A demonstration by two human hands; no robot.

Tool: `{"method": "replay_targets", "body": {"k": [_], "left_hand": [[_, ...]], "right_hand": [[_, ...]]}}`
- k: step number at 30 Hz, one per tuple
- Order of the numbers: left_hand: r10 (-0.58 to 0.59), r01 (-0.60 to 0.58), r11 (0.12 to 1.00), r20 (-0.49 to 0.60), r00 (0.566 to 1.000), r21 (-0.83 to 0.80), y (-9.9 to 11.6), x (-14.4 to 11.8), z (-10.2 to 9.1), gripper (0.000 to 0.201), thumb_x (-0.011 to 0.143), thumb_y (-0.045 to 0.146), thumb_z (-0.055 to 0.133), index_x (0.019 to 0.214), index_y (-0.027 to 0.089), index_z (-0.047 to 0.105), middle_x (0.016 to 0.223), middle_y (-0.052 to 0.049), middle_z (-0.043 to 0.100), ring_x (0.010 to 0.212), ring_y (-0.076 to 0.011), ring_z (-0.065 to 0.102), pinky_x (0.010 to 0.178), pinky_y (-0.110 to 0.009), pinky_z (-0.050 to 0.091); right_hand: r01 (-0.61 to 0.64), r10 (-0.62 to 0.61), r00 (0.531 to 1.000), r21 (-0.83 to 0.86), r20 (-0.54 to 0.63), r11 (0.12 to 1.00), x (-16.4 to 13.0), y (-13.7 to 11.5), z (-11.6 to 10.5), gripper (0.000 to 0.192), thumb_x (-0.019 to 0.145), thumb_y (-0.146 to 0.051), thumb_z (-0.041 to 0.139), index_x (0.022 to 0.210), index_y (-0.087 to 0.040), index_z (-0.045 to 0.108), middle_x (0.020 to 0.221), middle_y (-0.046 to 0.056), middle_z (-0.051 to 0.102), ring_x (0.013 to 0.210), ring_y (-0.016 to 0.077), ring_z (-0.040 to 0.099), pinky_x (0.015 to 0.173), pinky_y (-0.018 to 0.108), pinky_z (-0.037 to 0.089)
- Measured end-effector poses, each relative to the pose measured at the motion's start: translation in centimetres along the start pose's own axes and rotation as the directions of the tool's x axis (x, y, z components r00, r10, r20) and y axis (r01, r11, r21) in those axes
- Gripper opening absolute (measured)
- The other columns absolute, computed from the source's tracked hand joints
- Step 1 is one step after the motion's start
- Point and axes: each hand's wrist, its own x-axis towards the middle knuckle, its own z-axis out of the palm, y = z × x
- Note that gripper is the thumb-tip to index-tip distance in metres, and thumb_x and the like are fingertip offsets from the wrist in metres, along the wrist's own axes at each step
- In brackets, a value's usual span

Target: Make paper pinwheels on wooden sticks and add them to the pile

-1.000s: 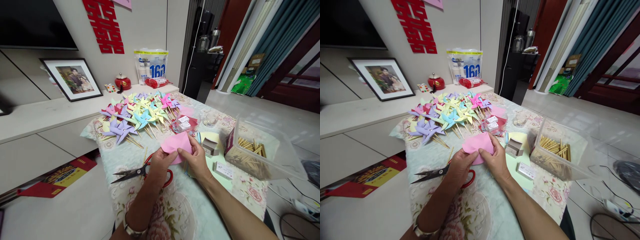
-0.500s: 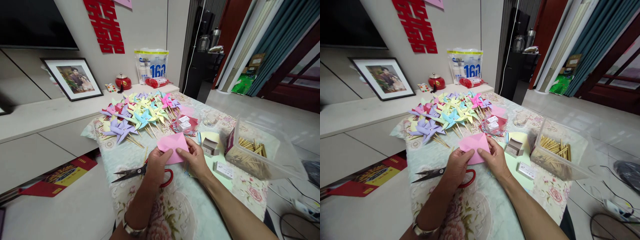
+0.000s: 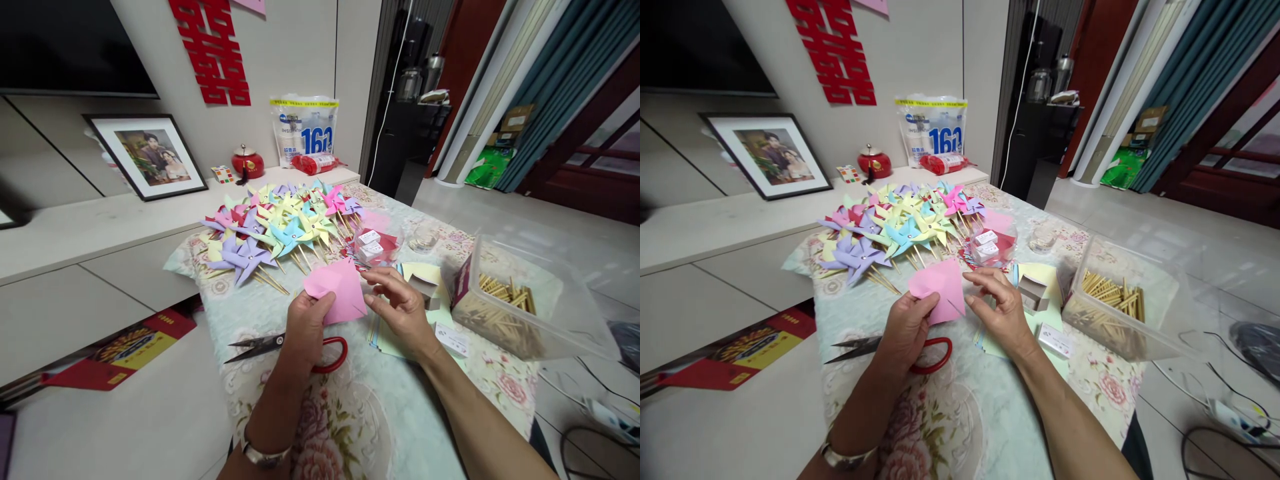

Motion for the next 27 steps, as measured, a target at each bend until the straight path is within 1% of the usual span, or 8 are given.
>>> {"method": "replay_targets", "body": {"k": [2, 5, 8, 11, 14, 18, 22, 27], "left_hand": [[0.035, -0.034, 0.998, -0.026, 0.999, 0.06, -0.3, 0.3, -0.4, 0.038, 0.06, 0.028, 0.083, 0.093, 0.013, 0.072, 0.086, -0.006, 0.077, 0.082, -0.0217, 0.069, 0.08, -0.033, 0.051], [0.07, -0.065, 0.989, -0.03, 0.997, 0.137, -0.9, 0.6, -0.8, 0.035, 0.062, 0.028, 0.082, 0.092, 0.013, 0.072, 0.08, -0.004, 0.076, 0.076, -0.0195, 0.067, 0.078, -0.032, 0.051], [0.067, -0.062, 0.988, -0.025, 0.997, 0.142, -1.1, 0.7, -0.8, 0.033, 0.062, 0.027, 0.081, 0.091, 0.014, 0.072, 0.077, -0.002, 0.075, 0.07, -0.0177, 0.066, 0.073, -0.03, 0.051], [0.059, -0.057, 0.991, -0.015, 0.998, 0.123, -1.1, 0.6, -0.9, 0.035, 0.062, 0.027, 0.081, 0.093, 0.013, 0.072, 0.078, -0.003, 0.075, 0.07, -0.0181, 0.066, 0.071, -0.029, 0.05], [0.051, -0.05, 0.99, -0.005, 0.999, 0.132, -1.0, 0.6, -0.9, 0.036, 0.062, 0.029, 0.082, 0.093, 0.014, 0.072, 0.076, -0.003, 0.075, 0.07, -0.0182, 0.066, 0.07, -0.029, 0.05], [0.047, -0.045, 0.989, -0.009, 0.999, 0.14, -1.1, 0.7, -1.0, 0.031, 0.062, 0.027, 0.082, 0.088, 0.014, 0.071, 0.072, -0.001, 0.073, 0.065, -0.0156, 0.064, 0.066, -0.027, 0.049], [0.042, -0.04, 0.985, -0.011, 0.999, 0.17, -1.2, 0.7, -1.0, 0.034, 0.062, 0.027, 0.082, 0.091, 0.013, 0.072, 0.076, -0.003, 0.075, 0.065, -0.016, 0.065, 0.067, -0.027, 0.051], [0.036, -0.03, 0.976, -0.023, 0.999, 0.217, -1.0, 0.5, -0.8, 0.033, 0.06, 0.026, 0.081, 0.089, 0.012, 0.072, 0.077, -0.004, 0.077, 0.063, -0.0154, 0.065, 0.063, -0.025, 0.05]], "right_hand": [[0.032, -0.032, 0.999, -0.016, -0.024, 0.999, -0.1, -0.3, 0.0, 0.033, 0.087, -0.025, 0.069, 0.119, -0.034, 0.071, 0.113, 0.005, 0.062, 0.099, 0.0201, 0.058, 0.079, 0.033, 0.049], [0.055, -0.056, 0.998, -0.045, -0.022, 0.997, 0.0, -0.8, 0.0, 0.022, 0.09, -0.026, 0.065, 0.11, -0.031, 0.074, 0.104, 0.006, 0.063, 0.096, 0.021, 0.059, 0.081, 0.036, 0.048], [0.101, -0.093, 0.994, -0.142, 0.057, 0.985, 0.2, -1.0, 0.0, 0.016, 0.09, -0.024, 0.065, 0.1, -0.029, 0.076, 0.095, 0.005, 0.063, 0.094, 0.0218, 0.059, 0.084, 0.039, 0.048], [0.146, -0.117, 0.982, -0.201, 0.148, 0.969, 0.3, -1.1, 0.1, 0.017, 0.091, -0.021, 0.063, 0.098, -0.028, 0.076, 0.09, 0.005, 0.061, 0.09, 0.0208, 0.059, 0.08, 0.037, 0.048], [0.174, -0.126, 0.968, -0.215, 0.217, 0.961, 0.3, -1.0, 0.1, 0.02, 0.092, -0.019, 0.06, 0.1, -0.028, 0.076, 0.088, 0.005, 0.059, 0.087, 0.0199, 0.058, 0.075, 0.035, 0.048], [0.205, -0.145, 0.949, -0.2, 0.279, 0.958, 0.2, -0.8, 0.1, 0.02, 0.093, -0.021, 0.06, 0.102, -0.028, 0.076, 0.088, 0.005, 0.059, 0.086, 0.0193, 0.058, 0.075, 0.034, 0.048], [0.179, -0.119, 0.947, -0.182, 0.299, 0.967, 0.2, -0.8, 0.1, 0.013, 0.092, -0.027, 0.063, 0.098, -0.025, 0.075, 0.085, 0.004, 0.06, 0.084, 0.019, 0.059, 0.075, 0.034, 0.048], [0.073, -0.017, 0.95, -0.166, 0.311, 0.983, 0.3, -1.0, 0.1, 0.011, 0.091, -0.027, 0.063, 0.087, -0.022, 0.072, 0.082, 0.003, 0.061, 0.08, 0.0176, 0.059, 0.074, 0.032, 0.047]]}}
